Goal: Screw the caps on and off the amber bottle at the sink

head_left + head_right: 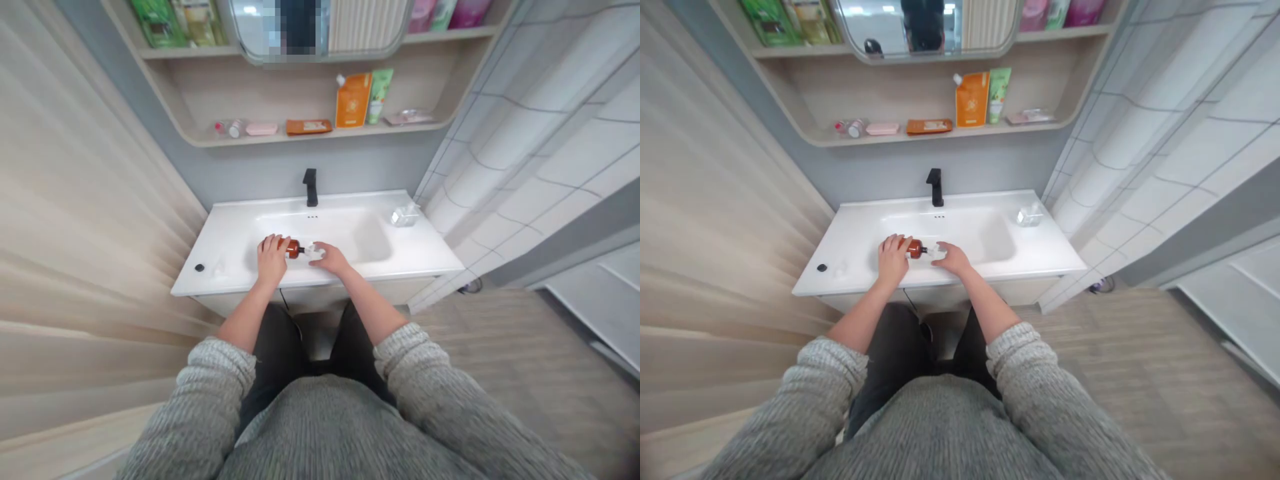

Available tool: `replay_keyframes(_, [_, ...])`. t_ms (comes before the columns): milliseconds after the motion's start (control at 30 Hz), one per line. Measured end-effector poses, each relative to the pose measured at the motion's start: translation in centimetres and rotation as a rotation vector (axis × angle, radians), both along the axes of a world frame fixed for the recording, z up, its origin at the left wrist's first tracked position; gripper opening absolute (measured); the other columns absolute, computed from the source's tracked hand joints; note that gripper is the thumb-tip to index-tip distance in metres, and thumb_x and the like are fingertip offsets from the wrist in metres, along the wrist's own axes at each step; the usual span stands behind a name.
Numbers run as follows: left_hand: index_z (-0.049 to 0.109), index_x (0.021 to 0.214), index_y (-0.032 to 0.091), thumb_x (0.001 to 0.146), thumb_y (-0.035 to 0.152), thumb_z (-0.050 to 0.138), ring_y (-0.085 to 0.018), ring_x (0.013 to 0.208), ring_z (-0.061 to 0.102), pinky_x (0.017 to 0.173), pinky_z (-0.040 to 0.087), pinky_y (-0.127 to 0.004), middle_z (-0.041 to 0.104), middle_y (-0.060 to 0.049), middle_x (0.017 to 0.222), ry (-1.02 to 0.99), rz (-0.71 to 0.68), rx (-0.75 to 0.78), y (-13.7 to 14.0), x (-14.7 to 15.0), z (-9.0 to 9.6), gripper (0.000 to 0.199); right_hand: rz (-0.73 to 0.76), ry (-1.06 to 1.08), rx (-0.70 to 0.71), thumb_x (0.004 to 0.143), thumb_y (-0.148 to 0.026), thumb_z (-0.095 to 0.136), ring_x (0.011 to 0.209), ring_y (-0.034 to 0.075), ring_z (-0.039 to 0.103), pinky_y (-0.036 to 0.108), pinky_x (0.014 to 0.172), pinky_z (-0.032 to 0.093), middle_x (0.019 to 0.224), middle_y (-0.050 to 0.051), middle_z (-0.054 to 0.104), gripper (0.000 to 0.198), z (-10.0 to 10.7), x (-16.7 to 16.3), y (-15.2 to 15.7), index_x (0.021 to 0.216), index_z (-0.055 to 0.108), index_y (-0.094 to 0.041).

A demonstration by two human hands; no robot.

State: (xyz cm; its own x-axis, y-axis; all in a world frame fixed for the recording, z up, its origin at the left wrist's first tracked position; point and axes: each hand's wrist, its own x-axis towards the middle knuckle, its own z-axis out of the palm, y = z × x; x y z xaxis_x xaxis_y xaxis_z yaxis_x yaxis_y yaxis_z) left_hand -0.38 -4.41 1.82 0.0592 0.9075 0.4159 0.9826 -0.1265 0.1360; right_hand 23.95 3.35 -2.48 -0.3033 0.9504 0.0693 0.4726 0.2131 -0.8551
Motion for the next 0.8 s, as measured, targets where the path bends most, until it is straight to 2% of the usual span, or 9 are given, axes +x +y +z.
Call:
replay_keyframes(367, [0.063,0.167,0.029,0.099,0.011,0.049,-0.038,0.165,0.045,0.136,0.032,-0.06,0.062,-0.014,0.17,0.011,-0.006,0.005,0.02,-0.08,-0.08,0.071,-0.003,-0.026,0.023,0.07,-0.032,0.105,0.118,0.03,0.08,0.048,0.117,0.062,0.138,0.005,0.083,0.083,0.25,-0.13,-0.16,0.149,0.077,-0.032])
replay_keyframes(800, [0.062,0.168,0.03,0.1,0.011,0.05,-0.038,0.166,0.044,0.138,0.03,-0.061,0.061,-0.014,0.171,0.013,-0.013,-0.002,-0.08,-0.01,0.09,0.072,0.004,-0.044,0.051,0.07,-0.033,0.106,0.13,0.034,0.078,0.053,0.124,0.058,0.14,0.006,0.083,0.08,0.38,-0.06,-0.15,0.145,0.079,-0.032])
